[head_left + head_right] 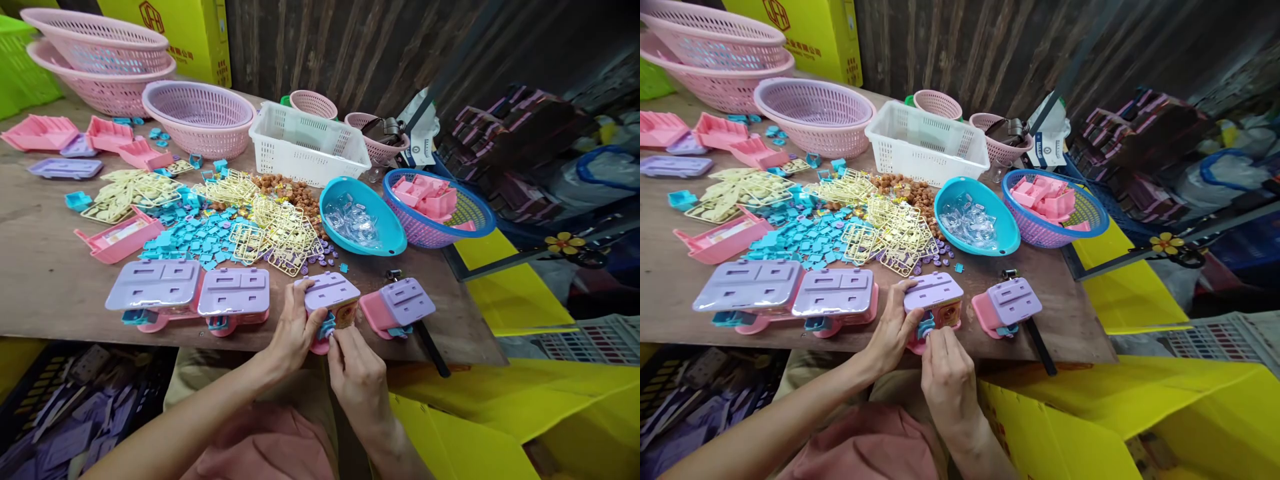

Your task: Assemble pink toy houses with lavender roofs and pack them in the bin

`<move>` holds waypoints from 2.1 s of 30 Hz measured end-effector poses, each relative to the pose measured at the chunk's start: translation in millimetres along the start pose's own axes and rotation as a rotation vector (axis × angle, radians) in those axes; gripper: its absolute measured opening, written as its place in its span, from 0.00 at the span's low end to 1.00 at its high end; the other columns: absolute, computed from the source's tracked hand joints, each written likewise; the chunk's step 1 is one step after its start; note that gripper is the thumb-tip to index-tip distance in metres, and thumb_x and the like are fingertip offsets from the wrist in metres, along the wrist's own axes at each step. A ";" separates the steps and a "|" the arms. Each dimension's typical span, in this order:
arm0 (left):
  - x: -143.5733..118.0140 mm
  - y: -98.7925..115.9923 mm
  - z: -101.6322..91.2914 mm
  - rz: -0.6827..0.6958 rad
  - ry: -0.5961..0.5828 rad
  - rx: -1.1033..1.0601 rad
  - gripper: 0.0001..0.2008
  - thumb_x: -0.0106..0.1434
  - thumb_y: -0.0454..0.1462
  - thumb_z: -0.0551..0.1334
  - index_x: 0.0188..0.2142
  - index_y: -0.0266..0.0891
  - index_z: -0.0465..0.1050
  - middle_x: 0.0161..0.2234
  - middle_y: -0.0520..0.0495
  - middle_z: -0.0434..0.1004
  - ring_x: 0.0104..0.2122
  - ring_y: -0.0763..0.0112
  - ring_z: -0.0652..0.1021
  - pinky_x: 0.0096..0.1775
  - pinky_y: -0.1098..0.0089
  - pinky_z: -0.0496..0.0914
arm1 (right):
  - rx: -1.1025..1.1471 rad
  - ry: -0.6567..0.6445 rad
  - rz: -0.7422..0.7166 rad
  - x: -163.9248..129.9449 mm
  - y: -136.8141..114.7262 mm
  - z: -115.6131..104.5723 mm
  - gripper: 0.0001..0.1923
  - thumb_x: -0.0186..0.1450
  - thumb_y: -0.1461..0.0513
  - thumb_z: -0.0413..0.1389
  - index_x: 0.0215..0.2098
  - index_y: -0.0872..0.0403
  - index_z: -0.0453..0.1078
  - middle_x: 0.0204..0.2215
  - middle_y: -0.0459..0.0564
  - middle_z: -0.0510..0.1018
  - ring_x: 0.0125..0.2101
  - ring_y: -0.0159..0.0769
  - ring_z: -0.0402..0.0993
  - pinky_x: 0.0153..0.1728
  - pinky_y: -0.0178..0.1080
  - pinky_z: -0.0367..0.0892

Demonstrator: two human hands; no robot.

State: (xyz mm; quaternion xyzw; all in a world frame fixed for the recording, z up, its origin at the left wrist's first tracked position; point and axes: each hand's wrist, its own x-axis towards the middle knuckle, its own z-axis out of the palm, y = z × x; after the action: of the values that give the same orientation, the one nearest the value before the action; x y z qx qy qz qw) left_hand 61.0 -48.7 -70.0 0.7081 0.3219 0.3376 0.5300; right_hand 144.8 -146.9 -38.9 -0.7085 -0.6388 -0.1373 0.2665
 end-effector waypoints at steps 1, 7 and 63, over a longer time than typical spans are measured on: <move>-0.1 0.3 0.3 0.004 0.003 0.008 0.21 0.65 0.46 0.49 0.53 0.39 0.53 0.50 0.40 0.58 0.52 0.60 0.64 0.54 0.58 0.59 | -0.028 0.011 0.001 -0.8 -1.2 1.9 0.09 0.66 0.69 0.45 0.30 0.54 0.63 0.21 0.47 0.69 0.24 0.34 0.69 0.27 0.35 0.62; -3.9 -2.6 1.5 0.009 -0.007 0.024 0.21 0.65 0.46 0.49 0.53 0.39 0.52 0.49 0.40 0.57 0.51 0.59 0.65 0.53 0.56 0.61 | 0.039 0.024 0.102 -3.7 -9.4 9.7 0.11 0.65 0.68 0.45 0.27 0.54 0.62 0.20 0.46 0.68 0.22 0.33 0.68 0.26 0.34 0.62; 121.6 85.7 146.6 0.875 -0.904 0.788 0.30 0.58 0.32 0.55 0.61 0.28 0.52 0.63 0.34 0.50 0.62 0.57 0.54 0.60 0.60 0.51 | 0.252 0.490 0.533 16.8 154.5 -66.9 0.07 0.64 0.58 0.51 0.38 0.52 0.66 0.33 0.51 0.72 0.34 0.37 0.71 0.36 0.39 0.68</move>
State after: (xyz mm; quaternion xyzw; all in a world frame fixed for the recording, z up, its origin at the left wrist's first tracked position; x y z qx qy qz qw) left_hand 258.2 -47.7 -1.2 0.9792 -0.1420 0.0529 0.1348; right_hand 308.2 -176.4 -6.3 -0.7574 -0.3615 -0.1490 0.5230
